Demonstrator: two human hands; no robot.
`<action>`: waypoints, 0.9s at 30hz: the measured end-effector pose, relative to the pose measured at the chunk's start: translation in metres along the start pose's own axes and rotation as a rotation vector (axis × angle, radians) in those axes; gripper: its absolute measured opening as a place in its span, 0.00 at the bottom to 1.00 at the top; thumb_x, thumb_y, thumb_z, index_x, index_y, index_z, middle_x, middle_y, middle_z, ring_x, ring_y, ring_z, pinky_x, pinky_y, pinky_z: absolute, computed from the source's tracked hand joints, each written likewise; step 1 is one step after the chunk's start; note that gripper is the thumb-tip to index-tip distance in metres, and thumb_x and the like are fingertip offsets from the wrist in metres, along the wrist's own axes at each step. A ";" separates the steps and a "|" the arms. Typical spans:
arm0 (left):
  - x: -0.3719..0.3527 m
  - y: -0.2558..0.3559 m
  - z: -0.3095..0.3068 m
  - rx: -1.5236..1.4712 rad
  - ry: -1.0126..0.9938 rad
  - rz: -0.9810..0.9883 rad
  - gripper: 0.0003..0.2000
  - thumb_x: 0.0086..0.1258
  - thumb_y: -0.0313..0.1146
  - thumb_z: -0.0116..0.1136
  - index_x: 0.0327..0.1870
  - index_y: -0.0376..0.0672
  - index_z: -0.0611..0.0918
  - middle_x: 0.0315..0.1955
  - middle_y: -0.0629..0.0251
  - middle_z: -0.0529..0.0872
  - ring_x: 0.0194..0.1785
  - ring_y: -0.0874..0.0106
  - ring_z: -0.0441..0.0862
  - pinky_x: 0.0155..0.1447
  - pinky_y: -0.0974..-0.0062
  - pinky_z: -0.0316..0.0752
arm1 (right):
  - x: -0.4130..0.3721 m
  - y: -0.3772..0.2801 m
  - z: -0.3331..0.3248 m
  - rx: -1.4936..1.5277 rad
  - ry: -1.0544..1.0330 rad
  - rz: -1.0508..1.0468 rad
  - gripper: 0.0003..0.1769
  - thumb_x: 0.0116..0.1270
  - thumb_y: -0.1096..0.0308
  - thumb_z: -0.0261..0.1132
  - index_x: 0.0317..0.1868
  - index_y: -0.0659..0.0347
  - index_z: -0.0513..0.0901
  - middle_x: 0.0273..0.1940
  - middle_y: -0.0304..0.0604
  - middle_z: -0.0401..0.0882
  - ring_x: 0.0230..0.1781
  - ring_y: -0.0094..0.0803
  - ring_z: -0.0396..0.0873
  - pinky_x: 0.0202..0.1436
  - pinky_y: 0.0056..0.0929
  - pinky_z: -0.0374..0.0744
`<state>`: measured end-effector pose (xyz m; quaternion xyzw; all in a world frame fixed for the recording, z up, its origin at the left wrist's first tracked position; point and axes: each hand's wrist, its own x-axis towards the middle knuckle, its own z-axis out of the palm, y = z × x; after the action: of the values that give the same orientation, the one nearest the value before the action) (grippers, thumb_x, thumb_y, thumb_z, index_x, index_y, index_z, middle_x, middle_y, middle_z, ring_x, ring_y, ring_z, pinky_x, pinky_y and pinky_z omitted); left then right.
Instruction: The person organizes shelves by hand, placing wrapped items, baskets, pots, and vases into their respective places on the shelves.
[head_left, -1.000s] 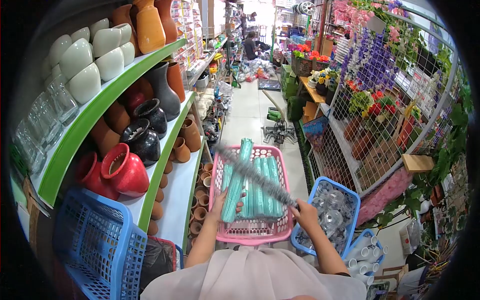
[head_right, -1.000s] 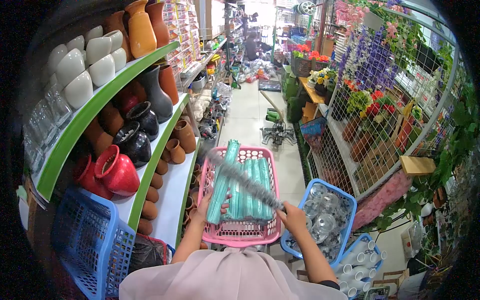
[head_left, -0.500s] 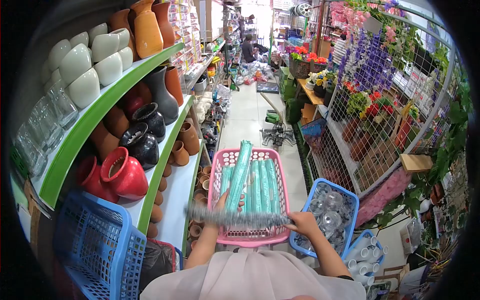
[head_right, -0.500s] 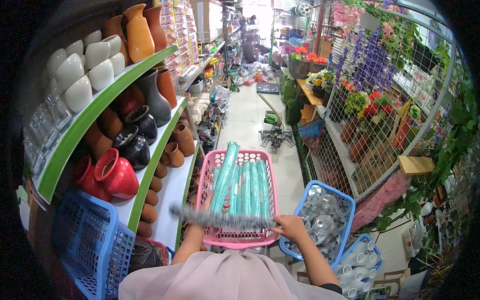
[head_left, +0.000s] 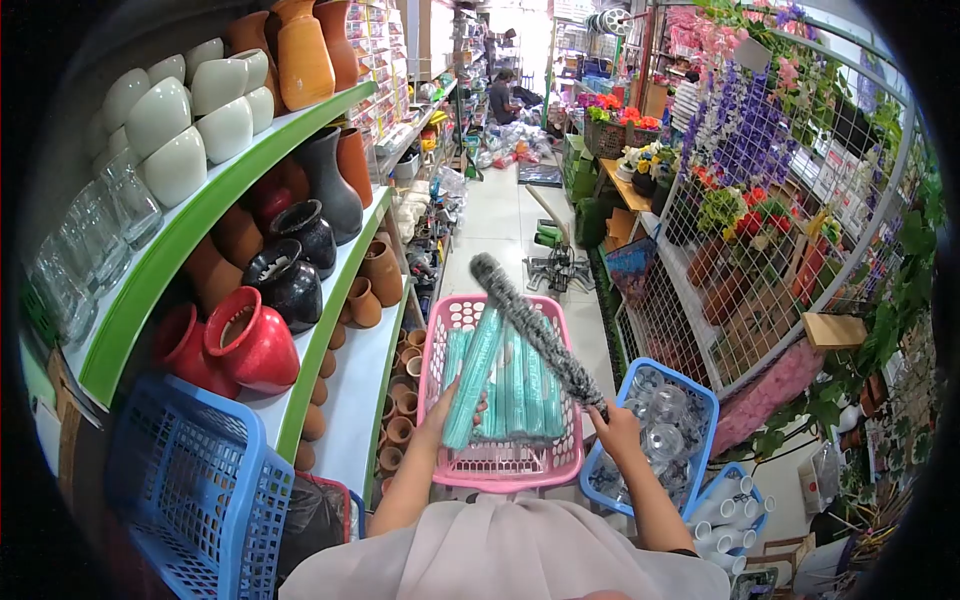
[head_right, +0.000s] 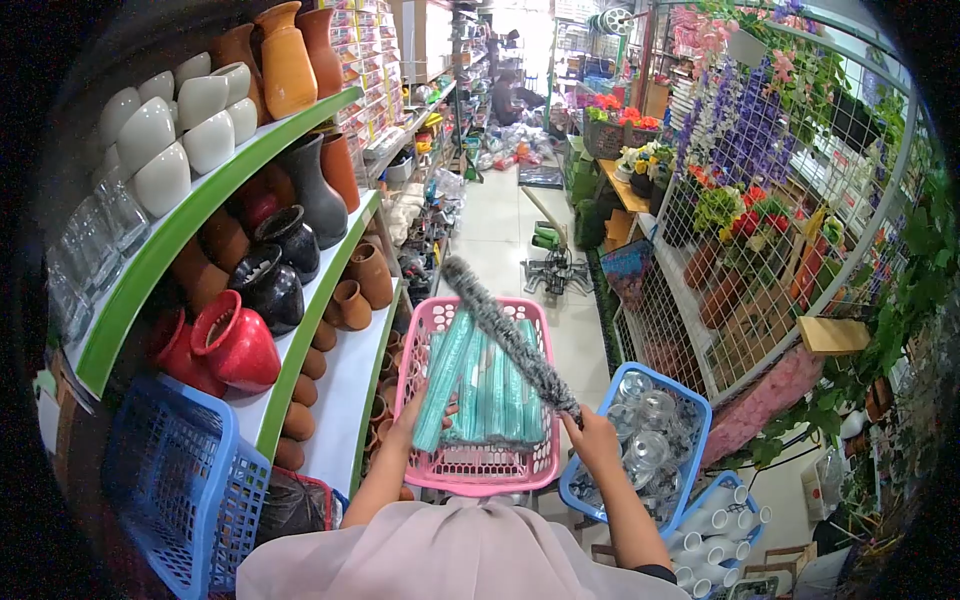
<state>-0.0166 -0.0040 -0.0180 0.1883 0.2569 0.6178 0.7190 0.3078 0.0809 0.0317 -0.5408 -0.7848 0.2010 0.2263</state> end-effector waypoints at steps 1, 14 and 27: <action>-0.005 0.003 0.020 0.072 0.177 0.010 0.27 0.76 0.55 0.40 0.63 0.42 0.71 0.37 0.62 0.82 0.36 0.73 0.78 0.36 0.74 0.78 | -0.002 0.000 0.001 -0.007 -0.014 -0.023 0.19 0.56 0.49 0.68 0.37 0.56 0.80 0.29 0.46 0.81 0.30 0.47 0.81 0.31 0.41 0.77; 0.017 -0.003 -0.021 -0.227 -0.307 -0.013 0.29 0.73 0.59 0.40 0.60 0.43 0.72 0.44 0.60 0.82 0.42 0.69 0.81 0.46 0.64 0.81 | -0.012 0.005 -0.001 -0.083 -0.140 -0.440 0.20 0.60 0.47 0.64 0.35 0.59 0.80 0.28 0.50 0.81 0.32 0.49 0.81 0.35 0.44 0.77; 0.005 -0.003 -0.053 0.218 0.155 0.023 0.29 0.73 0.60 0.42 0.56 0.42 0.75 0.36 0.62 0.81 0.35 0.71 0.79 0.35 0.71 0.77 | -0.001 -0.010 0.002 -0.112 -0.103 -0.319 0.25 0.60 0.44 0.64 0.32 0.62 0.80 0.28 0.52 0.81 0.30 0.52 0.80 0.33 0.45 0.76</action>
<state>-0.0456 -0.0024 -0.0629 0.2200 0.3753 0.6069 0.6651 0.2999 0.0770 0.0358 -0.4101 -0.8812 0.1461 0.1842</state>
